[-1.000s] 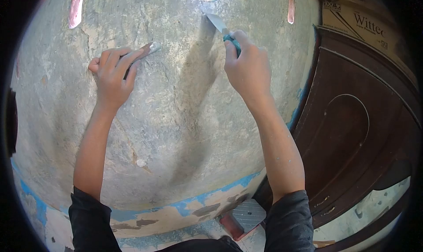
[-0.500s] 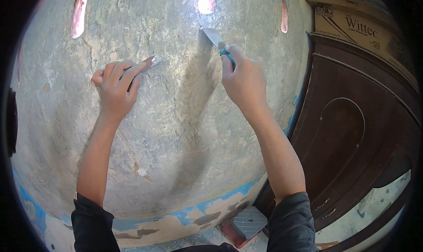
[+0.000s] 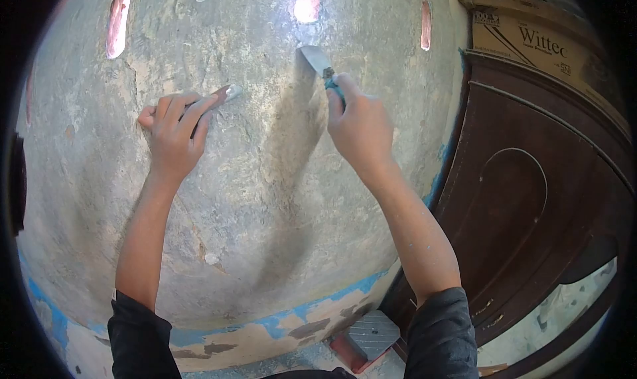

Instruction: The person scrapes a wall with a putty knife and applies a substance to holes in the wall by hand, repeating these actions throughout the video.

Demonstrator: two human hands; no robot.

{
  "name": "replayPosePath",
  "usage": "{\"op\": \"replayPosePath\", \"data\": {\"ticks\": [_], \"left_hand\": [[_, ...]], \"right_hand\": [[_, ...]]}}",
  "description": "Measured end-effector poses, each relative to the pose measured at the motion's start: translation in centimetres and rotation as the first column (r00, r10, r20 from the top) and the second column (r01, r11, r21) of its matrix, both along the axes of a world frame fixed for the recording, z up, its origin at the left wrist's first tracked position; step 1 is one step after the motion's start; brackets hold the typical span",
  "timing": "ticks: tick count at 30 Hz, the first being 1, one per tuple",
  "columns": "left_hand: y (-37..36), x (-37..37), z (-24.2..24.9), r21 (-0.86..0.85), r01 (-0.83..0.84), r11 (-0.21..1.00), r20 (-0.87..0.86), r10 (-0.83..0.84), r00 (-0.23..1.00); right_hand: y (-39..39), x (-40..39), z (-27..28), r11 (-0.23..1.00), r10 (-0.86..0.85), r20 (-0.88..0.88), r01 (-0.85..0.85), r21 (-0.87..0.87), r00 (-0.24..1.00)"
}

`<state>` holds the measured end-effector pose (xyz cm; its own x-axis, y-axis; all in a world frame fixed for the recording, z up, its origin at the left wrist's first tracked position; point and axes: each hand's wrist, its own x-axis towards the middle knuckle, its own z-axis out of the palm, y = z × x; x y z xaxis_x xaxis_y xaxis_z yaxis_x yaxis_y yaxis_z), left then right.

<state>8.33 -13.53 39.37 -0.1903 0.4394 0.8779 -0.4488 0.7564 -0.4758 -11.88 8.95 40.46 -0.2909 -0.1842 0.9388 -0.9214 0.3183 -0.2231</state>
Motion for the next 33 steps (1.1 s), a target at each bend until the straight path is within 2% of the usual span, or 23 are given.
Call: {"op": "replayPosePath", "data": {"ticks": [6, 9, 15, 18, 21, 24, 30, 33], "left_hand": [[-0.5, -0.2, 0.2, -0.021, -0.010, 1.000, -0.028, 0.010, 1.000], [-0.2, -0.2, 0.0, -0.015, -0.009, 1.000, -0.024, 0.009, 1.000], [-0.5, -0.2, 0.0, -0.014, -0.011, 1.000, -0.019, 0.010, 1.000], [-0.3, -0.2, 0.0, -0.006, -0.002, 1.000, -0.018, 0.002, 1.000], [-0.4, -0.2, 0.2, -0.015, -0.012, 1.000, -0.028, 0.011, 1.000], [-0.1, -0.2, -0.1, 0.001, -0.001, 1.000, -0.016, 0.001, 1.000], [-0.2, -0.1, 0.0, 0.007, 0.005, 1.000, -0.017, -0.005, 1.000], [0.0, -0.3, 0.0, 0.017, 0.001, 1.000, -0.029, -0.001, 1.000]], "right_hand": [[0.5, 0.3, 1.9, 0.998, 0.054, 0.073, -0.055, 0.007, 0.996], [0.2, 0.2, 0.6, 1.000, -0.020, 0.006, 0.020, 0.017, 1.000], [0.6, 0.4, 1.1, 0.999, 0.050, 0.058, -0.051, 0.004, 0.997], [0.4, 0.4, 0.6, 1.000, 0.002, 0.002, -0.002, 0.012, 1.000], [0.9, 0.4, 1.7, 0.997, 0.069, 0.052, -0.070, 0.017, 0.996], [0.4, -0.4, 0.6, 0.999, -0.015, -0.042, 0.016, 0.036, 0.999], [0.8, -0.4, 1.3, 0.997, 0.050, 0.027, -0.051, 0.058, 0.998], [0.1, -0.6, 0.3, 1.000, 0.015, -0.010, -0.014, 0.012, 1.000]]}}
